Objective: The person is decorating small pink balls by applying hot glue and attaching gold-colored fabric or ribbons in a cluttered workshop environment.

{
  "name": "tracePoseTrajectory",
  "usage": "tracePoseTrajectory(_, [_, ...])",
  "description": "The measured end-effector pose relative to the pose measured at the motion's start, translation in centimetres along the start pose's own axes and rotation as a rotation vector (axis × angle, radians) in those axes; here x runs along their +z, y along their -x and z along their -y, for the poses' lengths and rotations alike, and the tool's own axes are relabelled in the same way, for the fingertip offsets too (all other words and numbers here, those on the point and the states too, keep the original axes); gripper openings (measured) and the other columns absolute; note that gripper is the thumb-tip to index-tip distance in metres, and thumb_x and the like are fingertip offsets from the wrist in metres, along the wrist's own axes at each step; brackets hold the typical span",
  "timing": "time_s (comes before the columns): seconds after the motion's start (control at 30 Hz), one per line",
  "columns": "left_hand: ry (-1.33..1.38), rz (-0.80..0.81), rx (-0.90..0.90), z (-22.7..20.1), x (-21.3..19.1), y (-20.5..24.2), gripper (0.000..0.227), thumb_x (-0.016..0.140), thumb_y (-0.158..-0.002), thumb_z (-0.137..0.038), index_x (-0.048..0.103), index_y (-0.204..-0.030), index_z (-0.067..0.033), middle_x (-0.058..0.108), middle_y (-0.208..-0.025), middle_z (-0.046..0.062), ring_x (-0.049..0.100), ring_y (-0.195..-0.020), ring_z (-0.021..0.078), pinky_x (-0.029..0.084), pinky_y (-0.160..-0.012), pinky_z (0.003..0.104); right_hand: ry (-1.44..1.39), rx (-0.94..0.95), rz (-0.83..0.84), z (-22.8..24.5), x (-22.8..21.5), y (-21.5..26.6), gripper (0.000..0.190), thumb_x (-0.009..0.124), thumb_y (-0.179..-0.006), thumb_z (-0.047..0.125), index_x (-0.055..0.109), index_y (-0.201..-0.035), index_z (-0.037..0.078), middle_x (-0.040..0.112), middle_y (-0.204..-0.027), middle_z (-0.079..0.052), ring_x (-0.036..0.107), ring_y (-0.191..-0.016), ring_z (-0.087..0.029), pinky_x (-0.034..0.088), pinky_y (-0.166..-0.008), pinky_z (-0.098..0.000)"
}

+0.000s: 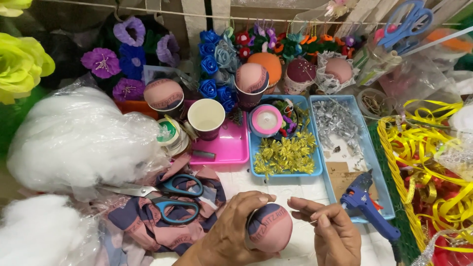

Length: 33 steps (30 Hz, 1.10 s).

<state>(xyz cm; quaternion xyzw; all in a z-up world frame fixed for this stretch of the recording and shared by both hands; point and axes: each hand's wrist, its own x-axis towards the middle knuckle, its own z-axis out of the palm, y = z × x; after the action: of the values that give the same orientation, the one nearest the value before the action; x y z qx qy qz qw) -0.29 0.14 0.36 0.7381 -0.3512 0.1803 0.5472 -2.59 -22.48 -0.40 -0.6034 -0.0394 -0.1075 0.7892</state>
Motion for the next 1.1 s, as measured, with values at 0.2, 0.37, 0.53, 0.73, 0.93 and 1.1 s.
tracePoseTrajectory(0.2, [0.15,0.074,-0.135,0.2,-1.4,-0.7,0.088,0.092,-0.076,-0.018,0.038,-0.144,-0.0033,0.051,-0.138,0.022,0.057,-0.133,0.0365,0.046,-0.114,0.041,-0.004,0.042,0.026,-0.2,1.1,0.1,0.019,0.056,-0.098,0.019,0.062,-0.088,0.003,0.074,-0.116,-0.042,0.075,-0.108,-0.045,0.061,-0.081,-0.0494])
tracePoseTrajectory(0.37, [0.4,0.089,-0.511,-0.4,-2.2,-1.8,0.087,0.08,-0.075,-0.016,0.036,-0.15,-0.0105,0.047,-0.15,0.012,0.052,-0.138,0.0217,0.059,-0.1,0.03,-0.026,0.104,0.039,-1.1,0.8,-0.5,0.019,0.053,-0.098,0.015,0.062,-0.089,0.001,0.075,-0.116,-0.042,0.076,-0.111,-0.044,0.063,-0.083,-0.0468])
tracePoseTrajectory(0.53, [0.216,0.069,-0.38,0.8,-1.9,-1.6,0.1,0.091,-0.071,-0.038,0.037,-0.15,-0.0079,0.05,-0.151,0.012,0.054,-0.138,0.0258,0.041,-0.116,0.038,-0.024,0.155,0.022,-0.8,0.9,-1.3,0.02,0.053,-0.098,0.016,0.062,-0.088,0.002,0.077,-0.116,-0.043,0.077,-0.107,-0.043,0.062,-0.082,-0.0472])
tracePoseTrajectory(0.73, [0.156,0.062,-0.367,2.0,-1.4,-0.8,0.097,0.092,-0.069,-0.043,0.042,-0.146,-0.009,0.057,-0.144,0.011,0.059,-0.136,0.0265,0.043,-0.114,0.038,0.196,0.072,0.063,2.3,-0.1,-4.6,0.02,0.055,-0.097,0.017,0.061,-0.086,0.003,0.082,-0.109,-0.03,0.077,-0.096,-0.033,0.059,-0.085,-0.0425])
tracePoseTrajectory(0.93, [0.133,-0.033,-0.235,1.0,-0.8,-0.9,0.085,0.083,-0.081,-0.049,0.044,-0.145,-0.0094,0.053,-0.15,0.018,0.052,-0.144,0.0359,0.039,-0.118,0.049,0.833,-0.148,0.19,10.4,2.4,-17.6,0.016,0.056,-0.101,0.013,0.064,-0.09,0.005,0.08,-0.11,-0.013,0.058,-0.078,-0.015,0.049,-0.068,-0.0297])
tracePoseTrajectory(1.1, [-0.058,-0.244,-0.05,2.5,1.5,-0.4,0.061,0.034,-0.11,-0.062,0.065,-0.127,-0.0118,0.063,-0.14,0.02,0.062,-0.135,0.0389,0.04,-0.118,0.053,1.199,-0.594,0.172,6.5,1.1,-30.0,0.013,0.065,-0.104,0.013,0.069,-0.095,0.005,0.073,-0.092,-0.007,0.063,-0.078,-0.018,0.046,-0.066,-0.0351])
